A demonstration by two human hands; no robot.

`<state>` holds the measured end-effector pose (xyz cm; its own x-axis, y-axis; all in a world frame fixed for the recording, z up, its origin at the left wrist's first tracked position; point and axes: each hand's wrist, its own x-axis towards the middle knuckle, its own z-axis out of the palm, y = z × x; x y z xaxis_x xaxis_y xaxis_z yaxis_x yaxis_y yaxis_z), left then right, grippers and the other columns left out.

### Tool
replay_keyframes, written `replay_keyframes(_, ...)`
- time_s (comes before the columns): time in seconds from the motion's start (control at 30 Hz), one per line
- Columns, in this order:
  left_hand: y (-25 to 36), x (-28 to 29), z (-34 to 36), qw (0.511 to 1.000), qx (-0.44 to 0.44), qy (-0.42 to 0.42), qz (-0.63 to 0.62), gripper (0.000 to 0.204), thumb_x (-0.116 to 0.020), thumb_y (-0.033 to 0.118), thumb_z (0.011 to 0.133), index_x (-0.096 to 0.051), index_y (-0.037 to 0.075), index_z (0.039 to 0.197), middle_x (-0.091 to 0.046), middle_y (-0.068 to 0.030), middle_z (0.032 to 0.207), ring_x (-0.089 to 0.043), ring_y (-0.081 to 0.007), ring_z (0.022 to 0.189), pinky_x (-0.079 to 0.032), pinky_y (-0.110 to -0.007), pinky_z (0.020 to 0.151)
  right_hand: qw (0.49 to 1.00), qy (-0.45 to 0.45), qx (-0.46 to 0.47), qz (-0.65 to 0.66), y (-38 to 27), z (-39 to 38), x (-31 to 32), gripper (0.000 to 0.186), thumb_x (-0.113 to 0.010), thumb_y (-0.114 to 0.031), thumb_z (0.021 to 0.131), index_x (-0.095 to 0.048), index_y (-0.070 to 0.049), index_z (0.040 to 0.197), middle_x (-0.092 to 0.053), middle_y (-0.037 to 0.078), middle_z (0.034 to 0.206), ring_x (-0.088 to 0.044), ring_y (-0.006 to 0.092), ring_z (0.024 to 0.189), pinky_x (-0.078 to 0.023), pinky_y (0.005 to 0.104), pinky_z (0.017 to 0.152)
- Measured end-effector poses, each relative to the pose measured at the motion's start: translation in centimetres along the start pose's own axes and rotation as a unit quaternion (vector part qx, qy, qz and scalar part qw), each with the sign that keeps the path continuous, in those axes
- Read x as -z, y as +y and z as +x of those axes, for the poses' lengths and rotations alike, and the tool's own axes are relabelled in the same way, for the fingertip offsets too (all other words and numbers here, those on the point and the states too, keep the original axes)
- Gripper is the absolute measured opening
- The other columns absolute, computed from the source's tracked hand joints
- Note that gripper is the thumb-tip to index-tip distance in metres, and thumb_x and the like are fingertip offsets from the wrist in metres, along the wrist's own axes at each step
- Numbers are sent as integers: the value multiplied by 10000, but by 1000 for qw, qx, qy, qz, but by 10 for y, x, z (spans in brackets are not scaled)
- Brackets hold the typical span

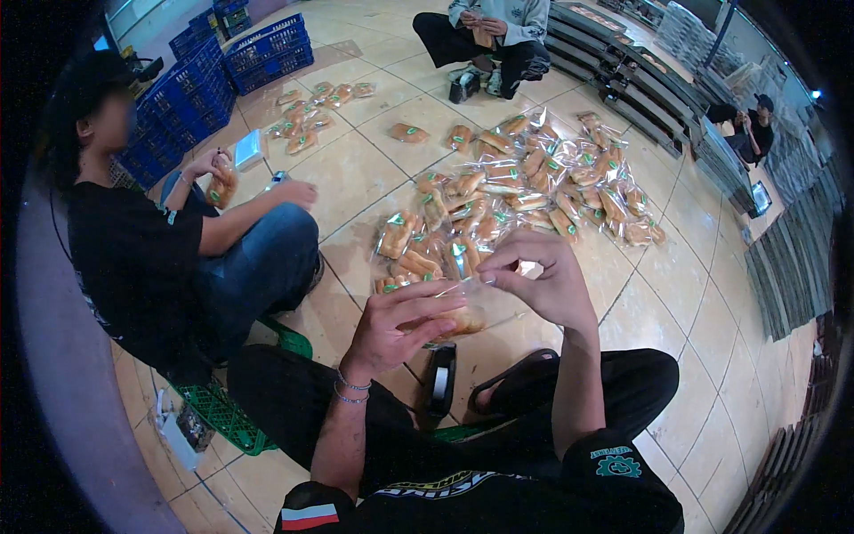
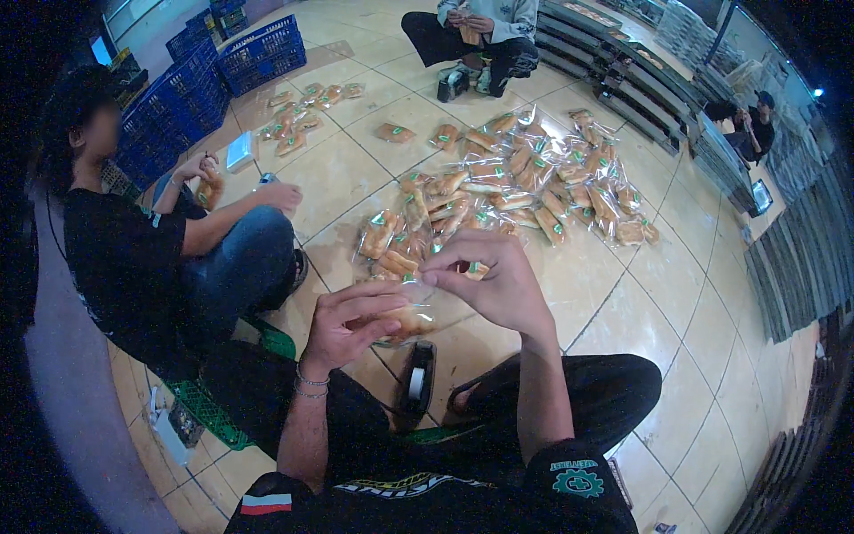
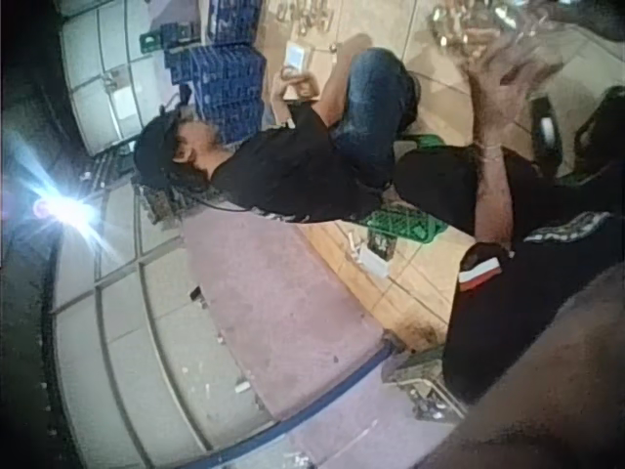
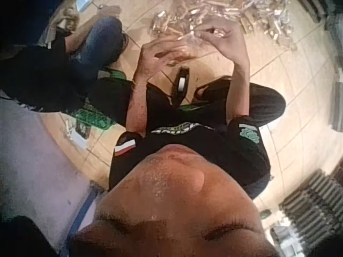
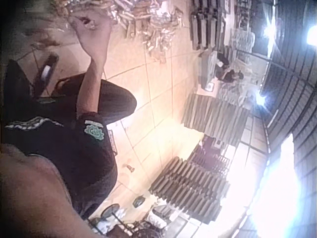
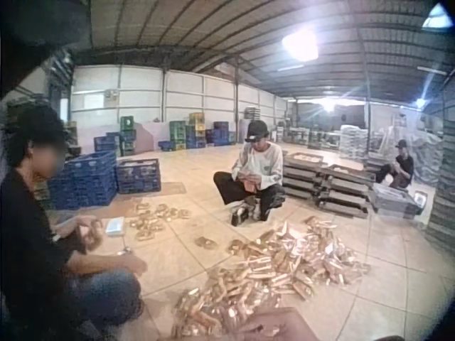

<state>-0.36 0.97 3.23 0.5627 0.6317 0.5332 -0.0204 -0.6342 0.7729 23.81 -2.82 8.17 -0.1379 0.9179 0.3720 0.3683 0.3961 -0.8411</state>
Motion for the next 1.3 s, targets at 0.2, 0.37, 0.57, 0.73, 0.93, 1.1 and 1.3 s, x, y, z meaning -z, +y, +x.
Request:
replay_keyframes(0.2,-5,-7,4,998,49,14,-49,310,-736,41,848,-708,49,1156,-693,-121,1180,-668,-208,1077,-546,-304,890,987,146,-57,19,-6,2,-12,181,-776,-94,798,-753,-60,974,-695,58,909,-648,155,847,-505,304,759)
replay_keyframes(0.37,-12,-8,2,986,97,109,-87,285,-689,1,881,-678,-17,1165,-685,-137,1170,-634,-193,1113,-487,-290,965,985,62,50,-151,-7,-1,-8,247,-803,-217,785,-729,-88,982,-606,94,1199,-542,297,1146,-412,402,985)
replay_keyframes(0.57,-17,-13,-2,968,161,148,-121,246,-690,25,900,-679,-19,1142,-691,-100,1100,-622,-121,999,-496,-254,876,970,129,121,-168,-5,6,-28,273,-794,-181,801,-707,-89,1042,-583,112,1211,-561,270,1108,-427,401,979)
replay_keyframes(0.73,-20,-14,-2,938,181,260,-139,234,-691,68,917,-680,-16,1134,-682,-64,1068,-579,-59,897,-477,-218,806,968,248,-7,45,23,2,-79,542,-729,-134,868,-519,-34,1357,-569,150,1281,-542,261,1194,-462,382,979)
replay_keyframes(0.93,-12,-13,3,912,141,328,-201,254,-617,74,961,-649,-52,1180,-664,-109,1160,-612,-128,1042,-478,-257,918,985,175,-2,9,39,1,-106,609,-695,-173,905,-453,-6,1438,-581,215,1320,-561,331,1234,-434,378,1030)
replay_keyframes(1.1,-17,-9,-3,945,70,281,-152,294,-584,60,970,-630,-57,1235,-616,-178,1279,-570,-210,1208,-466,-306,984,983,173,57,-23,38,7,-102,515,-706,-164,889,-553,-19,1359,-635,187,1134,-617,299,1045,-477,361,910)
replay_keyframes(1.3,-7,-17,1,954,73,286,-61,228,-669,14,899,-688,-61,1113,-658,-156,1170,-618,-214,1105,-488,-315,954,986,163,39,5,39,2,-91,350,-725,-142,865,-687,-46,1200,-615,94,882,-577,183,785,-446,292,666)
